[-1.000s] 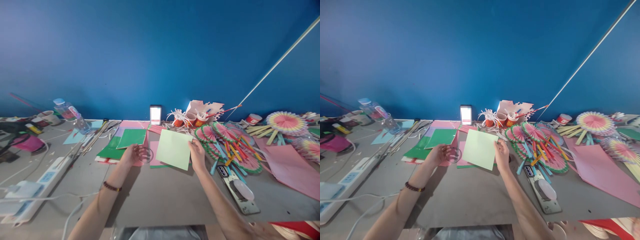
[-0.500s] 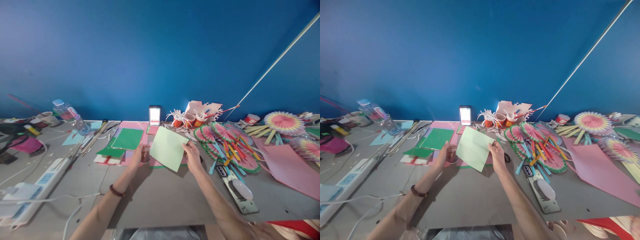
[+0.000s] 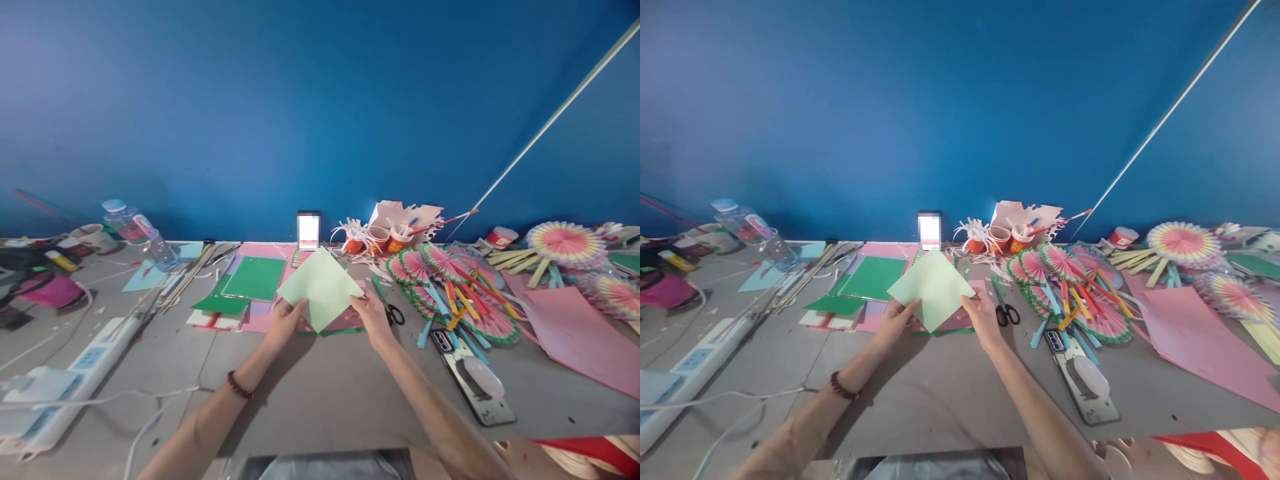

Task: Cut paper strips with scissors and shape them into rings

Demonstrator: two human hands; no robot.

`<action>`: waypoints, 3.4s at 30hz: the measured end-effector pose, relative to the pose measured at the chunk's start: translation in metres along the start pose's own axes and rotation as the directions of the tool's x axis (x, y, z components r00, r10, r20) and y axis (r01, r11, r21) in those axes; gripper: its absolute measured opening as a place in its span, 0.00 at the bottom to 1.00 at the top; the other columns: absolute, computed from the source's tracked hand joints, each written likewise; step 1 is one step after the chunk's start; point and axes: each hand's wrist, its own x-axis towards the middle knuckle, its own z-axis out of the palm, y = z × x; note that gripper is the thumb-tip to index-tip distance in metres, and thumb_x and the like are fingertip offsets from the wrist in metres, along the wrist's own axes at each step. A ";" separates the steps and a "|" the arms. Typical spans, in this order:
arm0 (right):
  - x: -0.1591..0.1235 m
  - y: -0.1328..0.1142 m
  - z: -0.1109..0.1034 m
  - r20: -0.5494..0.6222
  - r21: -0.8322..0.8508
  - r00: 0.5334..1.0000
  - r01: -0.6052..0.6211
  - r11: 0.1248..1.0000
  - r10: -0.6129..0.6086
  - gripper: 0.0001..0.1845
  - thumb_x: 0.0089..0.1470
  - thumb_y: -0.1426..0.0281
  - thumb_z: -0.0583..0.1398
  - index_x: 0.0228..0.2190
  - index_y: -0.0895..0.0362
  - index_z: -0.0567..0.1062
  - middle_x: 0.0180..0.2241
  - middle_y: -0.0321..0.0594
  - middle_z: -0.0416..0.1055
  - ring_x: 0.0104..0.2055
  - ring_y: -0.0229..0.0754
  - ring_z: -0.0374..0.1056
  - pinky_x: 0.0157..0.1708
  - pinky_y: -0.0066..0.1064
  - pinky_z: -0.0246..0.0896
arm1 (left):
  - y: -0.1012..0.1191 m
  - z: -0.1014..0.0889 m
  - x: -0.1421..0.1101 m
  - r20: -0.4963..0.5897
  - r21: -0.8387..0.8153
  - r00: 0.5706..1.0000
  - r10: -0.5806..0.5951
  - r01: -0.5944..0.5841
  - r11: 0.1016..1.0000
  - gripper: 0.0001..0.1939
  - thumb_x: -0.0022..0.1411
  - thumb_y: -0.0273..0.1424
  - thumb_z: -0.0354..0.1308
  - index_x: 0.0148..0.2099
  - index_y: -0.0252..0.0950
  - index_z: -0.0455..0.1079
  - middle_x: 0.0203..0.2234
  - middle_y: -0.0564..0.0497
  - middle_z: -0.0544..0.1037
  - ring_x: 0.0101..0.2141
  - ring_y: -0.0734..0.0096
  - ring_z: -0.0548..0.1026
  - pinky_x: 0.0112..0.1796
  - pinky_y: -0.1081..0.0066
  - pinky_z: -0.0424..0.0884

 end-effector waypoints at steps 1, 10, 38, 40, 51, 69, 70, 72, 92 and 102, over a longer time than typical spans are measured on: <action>-0.001 0.001 0.001 0.000 -0.041 1.000 0.015 0.999 -0.015 0.20 0.38 0.58 0.67 0.32 0.56 0.72 0.25 0.38 0.76 0.21 0.42 0.69 0.22 0.33 0.67 | 0.003 -0.001 0.001 -0.017 -0.002 1.000 -0.004 0.004 1.000 0.17 0.42 0.43 0.68 0.23 0.34 0.71 0.13 0.54 0.71 0.14 0.74 0.66 0.17 0.74 0.63; -0.001 -0.007 -0.017 0.156 -0.747 0.939 0.315 0.586 -0.306 0.10 0.53 0.63 0.56 0.31 0.53 0.75 0.26 0.40 0.77 0.31 0.46 0.73 0.30 0.32 0.62 | 0.008 -0.019 0.010 -0.255 0.008 0.960 0.115 -0.117 0.993 0.17 0.46 0.43 0.66 0.29 0.33 0.73 0.23 0.50 0.77 0.23 0.71 0.72 0.18 0.76 0.64; 0.009 -0.015 -0.102 -0.014 -0.999 0.999 -0.015 -0.051 -0.032 0.11 0.52 0.62 0.59 0.27 0.58 0.74 0.28 0.44 0.74 0.33 0.45 0.71 0.27 0.28 0.52 | 0.009 -0.020 0.017 -0.289 -0.195 0.954 0.075 -0.136 0.971 0.20 0.37 0.43 0.70 0.29 0.33 0.74 0.23 0.51 0.79 0.21 0.73 0.73 0.22 0.75 0.66; 0.012 -0.015 -0.104 -0.038 -0.999 0.999 -0.037 0.005 -0.032 0.10 0.51 0.64 0.60 0.25 0.57 0.73 0.27 0.44 0.74 0.32 0.44 0.71 0.25 0.27 0.52 | 0.010 -0.020 0.016 -0.291 -0.194 0.954 0.070 -0.130 0.972 0.20 0.37 0.43 0.71 0.29 0.33 0.75 0.23 0.50 0.80 0.22 0.72 0.74 0.22 0.75 0.66; 0.000 -0.023 -0.107 -0.153 -0.555 0.981 -0.185 0.811 0.119 0.15 0.41 0.61 0.64 0.29 0.56 0.69 0.23 0.34 0.70 0.20 0.39 0.70 0.22 0.29 0.66 | 0.020 -0.018 0.011 -0.246 -0.281 0.968 0.056 -0.127 0.951 0.18 0.37 0.40 0.72 0.27 0.34 0.74 0.25 0.50 0.80 0.26 0.70 0.76 0.29 0.73 0.70; -0.031 0.003 -0.035 0.243 -0.416 0.945 -0.101 0.904 0.217 0.18 0.44 0.58 0.63 0.34 0.56 0.71 0.27 0.33 0.64 0.20 0.30 0.53 0.17 0.22 0.47 | 0.032 -0.023 0.010 -0.228 -0.269 0.966 0.119 -0.181 0.946 0.20 0.35 0.41 0.73 0.30 0.34 0.77 0.26 0.49 0.81 0.27 0.69 0.77 0.32 0.71 0.72; -0.032 0.001 -0.034 0.243 -0.413 0.945 -0.105 0.905 0.221 0.18 0.45 0.57 0.63 0.34 0.56 0.72 0.28 0.34 0.65 0.20 0.29 0.52 0.17 0.22 0.47 | 0.032 -0.023 0.010 -0.217 -0.262 0.968 0.124 -0.180 0.948 0.20 0.36 0.41 0.73 0.31 0.34 0.77 0.27 0.48 0.81 0.27 0.69 0.77 0.32 0.71 0.72; -0.035 -0.004 -0.032 0.222 -0.413 0.945 -0.131 0.901 0.239 0.18 0.45 0.56 0.63 0.34 0.56 0.71 0.28 0.34 0.65 0.20 0.29 0.51 0.18 0.23 0.46 | 0.029 -0.024 0.010 -0.201 -0.246 0.971 0.129 -0.178 0.953 0.20 0.37 0.41 0.72 0.32 0.34 0.78 0.29 0.48 0.82 0.28 0.67 0.77 0.34 0.70 0.72; -0.035 -0.001 -0.034 0.186 -0.426 0.943 -0.174 0.888 0.274 0.24 0.43 0.51 0.63 0.36 0.56 0.71 0.30 0.34 0.67 0.20 0.28 0.51 0.18 0.22 0.44 | 0.014 -0.028 0.014 -0.140 -0.180 0.974 0.180 -0.204 0.962 0.20 0.42 0.41 0.71 0.36 0.34 0.79 0.35 0.44 0.82 0.34 0.62 0.78 0.40 0.65 0.73; -0.034 0.002 -0.034 0.193 -0.427 0.943 -0.168 0.889 0.270 0.24 0.45 0.51 0.62 0.37 0.56 0.71 0.30 0.34 0.67 0.19 0.28 0.51 0.17 0.21 0.43 | 0.019 -0.025 0.011 -0.157 -0.201 0.976 0.154 -0.184 0.962 0.20 0.38 0.41 0.72 0.33 0.34 0.78 0.30 0.46 0.82 0.33 0.63 0.78 0.38 0.67 0.73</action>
